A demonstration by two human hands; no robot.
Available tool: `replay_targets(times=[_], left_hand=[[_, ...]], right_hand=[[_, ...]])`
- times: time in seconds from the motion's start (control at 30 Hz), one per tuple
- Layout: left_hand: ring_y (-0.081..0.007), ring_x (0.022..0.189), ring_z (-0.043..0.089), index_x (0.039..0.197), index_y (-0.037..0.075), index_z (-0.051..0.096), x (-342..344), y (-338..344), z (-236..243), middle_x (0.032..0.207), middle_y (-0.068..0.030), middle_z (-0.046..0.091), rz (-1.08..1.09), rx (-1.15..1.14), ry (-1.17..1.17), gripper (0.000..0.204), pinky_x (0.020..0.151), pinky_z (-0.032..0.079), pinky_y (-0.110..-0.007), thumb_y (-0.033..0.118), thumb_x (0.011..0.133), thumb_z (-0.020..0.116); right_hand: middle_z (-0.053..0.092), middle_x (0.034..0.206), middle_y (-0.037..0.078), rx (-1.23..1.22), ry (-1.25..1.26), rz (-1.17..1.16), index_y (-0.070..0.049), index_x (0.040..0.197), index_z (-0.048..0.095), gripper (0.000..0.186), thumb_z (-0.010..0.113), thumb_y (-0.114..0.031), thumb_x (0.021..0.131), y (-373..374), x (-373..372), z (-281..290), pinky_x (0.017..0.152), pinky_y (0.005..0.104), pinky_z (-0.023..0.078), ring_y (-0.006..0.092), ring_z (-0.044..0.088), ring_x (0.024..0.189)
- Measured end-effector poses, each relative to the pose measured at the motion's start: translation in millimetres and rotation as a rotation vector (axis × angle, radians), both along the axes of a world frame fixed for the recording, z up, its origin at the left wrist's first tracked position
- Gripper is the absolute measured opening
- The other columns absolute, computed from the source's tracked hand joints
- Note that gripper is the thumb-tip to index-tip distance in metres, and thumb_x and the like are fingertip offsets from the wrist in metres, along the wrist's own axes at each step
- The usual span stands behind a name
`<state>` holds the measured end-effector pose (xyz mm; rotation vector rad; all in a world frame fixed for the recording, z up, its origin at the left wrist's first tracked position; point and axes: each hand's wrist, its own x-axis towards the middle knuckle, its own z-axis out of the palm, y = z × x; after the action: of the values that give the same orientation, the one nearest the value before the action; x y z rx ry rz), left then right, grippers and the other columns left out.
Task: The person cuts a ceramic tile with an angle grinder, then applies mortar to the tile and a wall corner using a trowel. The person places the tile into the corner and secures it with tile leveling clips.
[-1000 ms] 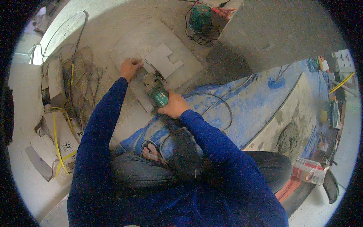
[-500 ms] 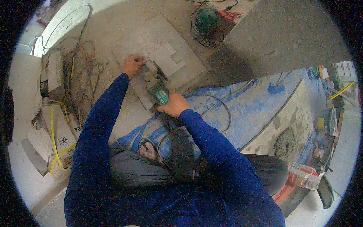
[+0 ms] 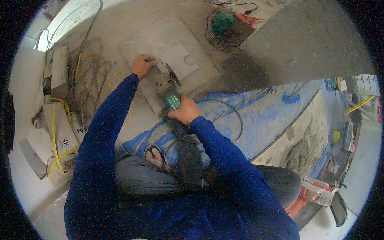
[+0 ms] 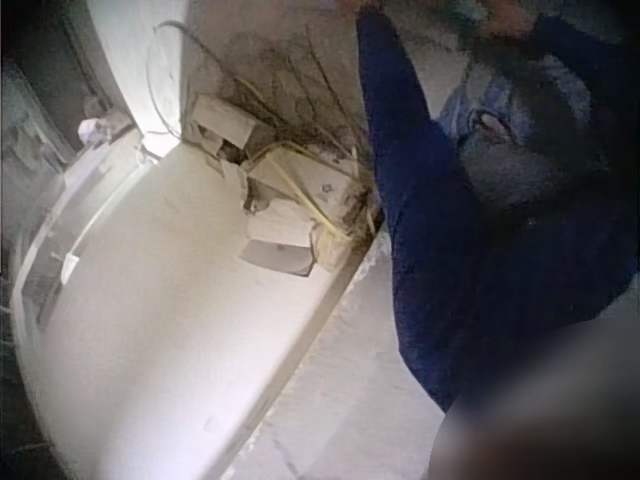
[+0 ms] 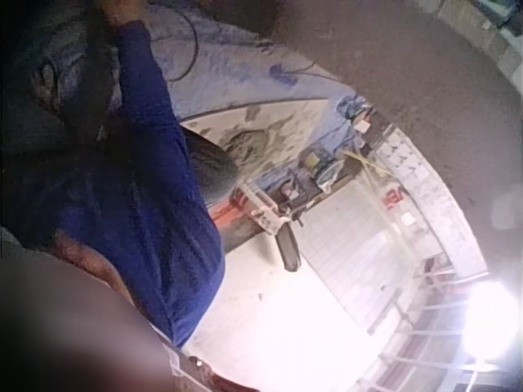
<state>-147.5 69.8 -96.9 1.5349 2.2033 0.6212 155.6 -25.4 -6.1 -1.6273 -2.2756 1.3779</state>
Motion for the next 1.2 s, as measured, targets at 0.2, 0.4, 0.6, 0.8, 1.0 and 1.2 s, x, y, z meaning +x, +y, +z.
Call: replay_targets(times=[0.2,0.4,0.6,0.8,1.0,1.2], left_hand=[[-0.0322,0.102,0.068,0.106,0.026,0.082,2,0,7,0.110,-0.0113,0.071,0.025,-0.031,-0.023,0.034,0.092,0.054,-0.044,0.044,0.078,0.083],[-0.0349,0.112,0.062,0.107,0.028,0.081,5,0,5,0.112,-0.0096,0.070,0.062,-0.040,-0.012,0.032,0.097,0.051,-0.048,0.043,0.079,0.082],[-0.0358,0.110,0.063,0.107,0.028,0.081,4,1,1,0.111,-0.0102,0.071,0.032,-0.004,0.020,0.032,0.098,0.051,-0.048,0.044,0.080,0.081],[-0.0339,0.100,0.069,0.108,0.017,0.081,1,2,-1,0.104,-0.0171,0.073,-0.005,0.031,-0.053,0.040,0.091,0.053,-0.045,0.045,0.080,0.079],[-0.0327,0.096,0.071,0.106,0.014,0.081,-1,4,-4,0.100,-0.0155,0.076,-0.027,0.035,0.003,0.040,0.090,0.054,-0.043,0.043,0.079,0.080],[-0.0318,0.097,0.070,0.107,0.016,0.081,-1,0,-4,0.100,-0.0137,0.076,-0.022,0.064,0.074,0.040,0.091,0.053,-0.043,0.045,0.079,0.079]], right_hand=[[0.067,0.115,0.035,-0.004,0.011,-0.005,0.010,0.129,0.053,0.089,0.088,-0.038,0.062,-4,4,4,0.096,0.0492,0.054,0.0474,0.066,0.110],[0.068,0.113,0.033,-0.004,-0.003,-0.001,0.008,0.127,0.054,0.086,0.088,-0.038,0.063,-7,9,7,0.094,0.0502,0.054,0.0477,0.066,0.108],[0.069,0.111,0.033,-0.001,-0.009,0.028,0.009,0.126,0.054,0.087,0.088,-0.039,0.063,-6,11,4,0.093,0.0503,0.054,0.0475,0.067,0.106],[0.068,0.113,0.034,0.043,0.005,0.017,0.010,0.130,0.052,0.091,0.087,-0.042,0.063,4,-4,-2,0.095,0.0495,0.054,0.0473,0.067,0.108],[0.067,0.116,0.034,-0.006,-0.010,0.010,0.010,0.133,0.051,0.093,0.088,-0.041,0.064,10,-10,-3,0.098,0.0479,0.053,0.0466,0.066,0.112],[0.067,0.117,0.034,0.001,0.014,-0.004,0.008,0.136,0.051,0.094,0.087,-0.041,0.064,-2,4,-3,0.098,0.0482,0.054,0.0466,0.066,0.111]])
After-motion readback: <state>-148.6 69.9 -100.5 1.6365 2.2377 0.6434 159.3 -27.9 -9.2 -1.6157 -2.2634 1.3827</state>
